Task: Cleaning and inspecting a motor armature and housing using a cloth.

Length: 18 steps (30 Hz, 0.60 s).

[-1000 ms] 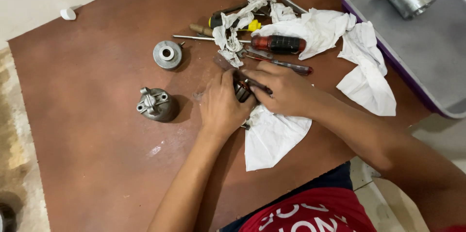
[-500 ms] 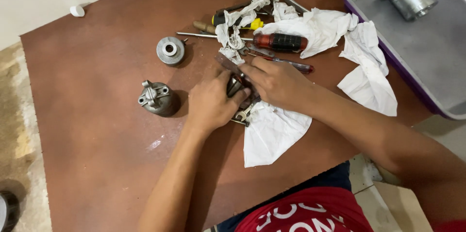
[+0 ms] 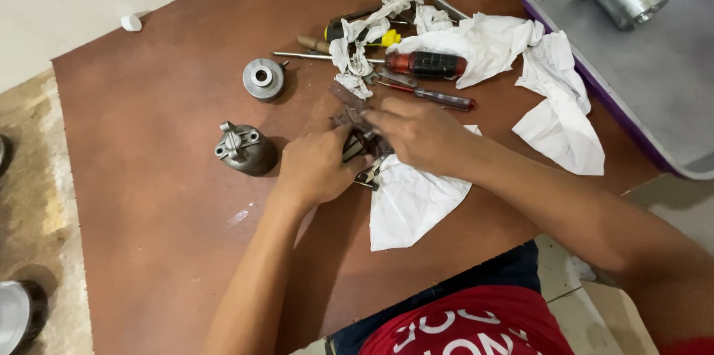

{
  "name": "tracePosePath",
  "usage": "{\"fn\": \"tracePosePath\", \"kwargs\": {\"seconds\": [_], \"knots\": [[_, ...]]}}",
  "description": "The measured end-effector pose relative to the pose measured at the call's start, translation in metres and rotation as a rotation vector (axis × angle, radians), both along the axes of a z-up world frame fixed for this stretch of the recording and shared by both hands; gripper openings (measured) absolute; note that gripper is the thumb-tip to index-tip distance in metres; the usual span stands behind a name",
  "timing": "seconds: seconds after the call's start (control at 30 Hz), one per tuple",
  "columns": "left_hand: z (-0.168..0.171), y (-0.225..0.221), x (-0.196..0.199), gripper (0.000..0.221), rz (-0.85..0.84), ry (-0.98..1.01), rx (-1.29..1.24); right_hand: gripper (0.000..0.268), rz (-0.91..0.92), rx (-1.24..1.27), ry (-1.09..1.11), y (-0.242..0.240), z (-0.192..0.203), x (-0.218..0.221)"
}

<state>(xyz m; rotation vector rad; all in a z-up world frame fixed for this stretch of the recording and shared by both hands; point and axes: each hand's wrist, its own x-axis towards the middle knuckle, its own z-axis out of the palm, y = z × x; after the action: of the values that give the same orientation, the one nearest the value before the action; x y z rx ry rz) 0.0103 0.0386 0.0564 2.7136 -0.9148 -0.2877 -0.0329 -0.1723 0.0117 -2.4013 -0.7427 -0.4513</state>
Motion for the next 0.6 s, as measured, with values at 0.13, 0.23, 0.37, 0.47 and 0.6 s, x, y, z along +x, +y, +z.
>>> {"fn": "tracePosePath", "kwargs": {"seconds": [0.13,0.23,0.37,0.47,0.6], "knots": [[-0.005,0.004,-0.005,0.047,0.039,0.047,0.025,0.031,-0.074,0.119,-0.043,0.0,0.01,-0.007],[-0.006,0.007,-0.009,0.046,-0.005,-0.089,-0.138,0.027,-0.071,0.153,-0.098,0.004,0.011,-0.012],[-0.004,0.011,-0.014,0.052,0.061,-0.064,-0.198,0.028,-0.085,0.034,-0.123,0.014,0.005,-0.014],[-0.008,0.013,-0.015,0.051,0.085,-0.063,-0.24,0.036,-0.058,-0.08,-0.164,0.018,0.002,-0.015],[-0.012,0.014,-0.018,0.044,0.126,-0.043,-0.266,0.042,-0.05,-0.207,-0.233,0.021,0.007,-0.021]]}}
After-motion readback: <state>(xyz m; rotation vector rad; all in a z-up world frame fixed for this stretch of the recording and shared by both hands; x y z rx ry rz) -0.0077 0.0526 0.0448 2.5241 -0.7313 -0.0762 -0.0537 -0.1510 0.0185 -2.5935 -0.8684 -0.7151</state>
